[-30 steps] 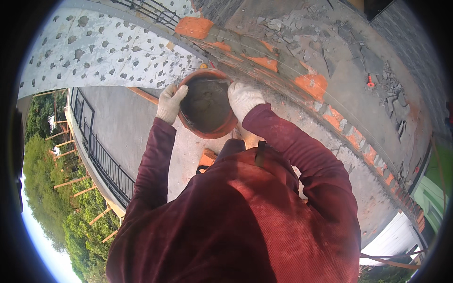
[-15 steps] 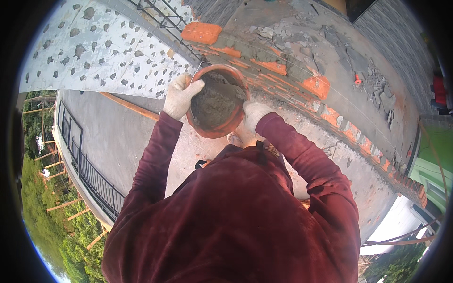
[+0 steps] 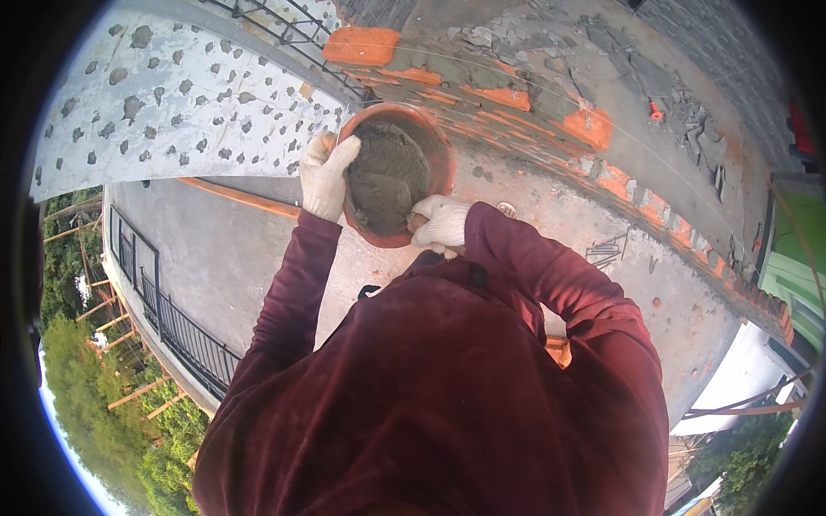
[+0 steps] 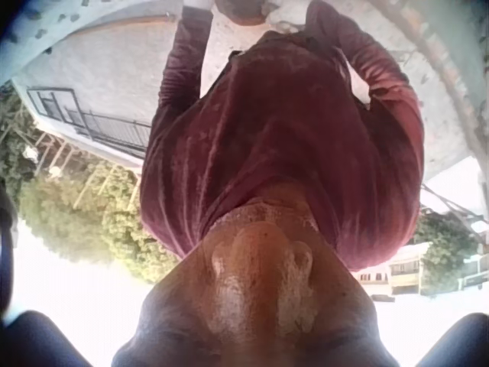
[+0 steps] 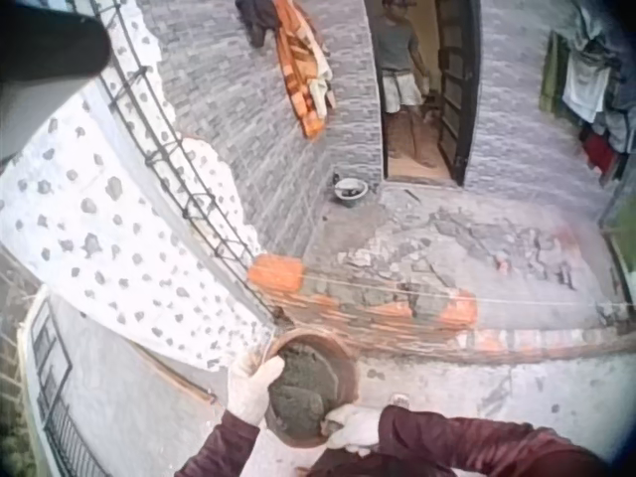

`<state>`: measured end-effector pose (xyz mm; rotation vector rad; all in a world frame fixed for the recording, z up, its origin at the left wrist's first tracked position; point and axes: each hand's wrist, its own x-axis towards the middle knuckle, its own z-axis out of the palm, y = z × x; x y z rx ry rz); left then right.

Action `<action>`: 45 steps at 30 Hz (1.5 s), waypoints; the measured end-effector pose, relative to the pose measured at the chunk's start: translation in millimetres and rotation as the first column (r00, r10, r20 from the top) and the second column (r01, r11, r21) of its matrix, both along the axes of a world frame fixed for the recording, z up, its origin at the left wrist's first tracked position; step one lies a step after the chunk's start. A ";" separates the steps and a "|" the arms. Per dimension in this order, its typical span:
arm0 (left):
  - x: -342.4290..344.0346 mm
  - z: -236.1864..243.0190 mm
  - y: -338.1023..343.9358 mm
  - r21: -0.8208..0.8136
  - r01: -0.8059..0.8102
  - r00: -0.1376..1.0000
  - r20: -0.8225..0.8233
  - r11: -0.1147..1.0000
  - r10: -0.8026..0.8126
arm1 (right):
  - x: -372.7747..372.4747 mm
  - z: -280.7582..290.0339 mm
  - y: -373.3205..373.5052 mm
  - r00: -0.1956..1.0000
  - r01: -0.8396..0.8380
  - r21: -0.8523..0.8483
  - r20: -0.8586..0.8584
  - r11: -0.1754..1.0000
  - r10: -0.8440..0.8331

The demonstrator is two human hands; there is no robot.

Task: The person scoops mortar from a bucket with a trowel, spreads it on a partially built brick wall, and places bricks one by one. They tap bricks into alignment and continue the process along the wall.

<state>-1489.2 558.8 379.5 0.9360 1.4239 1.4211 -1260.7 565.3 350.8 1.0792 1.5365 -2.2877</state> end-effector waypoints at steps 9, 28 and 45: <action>7.1 -33.1 -13.2 -0.048 -0.245 0.964 0.091 0.968 0.248 | 57.6 -23.2 22.7 0.990 0.086 -0.159 -0.097 0.984 -0.102; -13.3 -149.6 -99.8 -0.332 -0.607 0.793 -0.210 0.722 0.571 | 238.5 -106.6 182.6 0.883 0.398 0.444 0.052 0.803 -0.466; -28.9 -164.2 -129.4 -0.357 -0.571 0.810 -0.096 0.739 0.579 | 205.6 -138.3 80.8 0.772 0.129 0.844 0.243 0.520 -0.587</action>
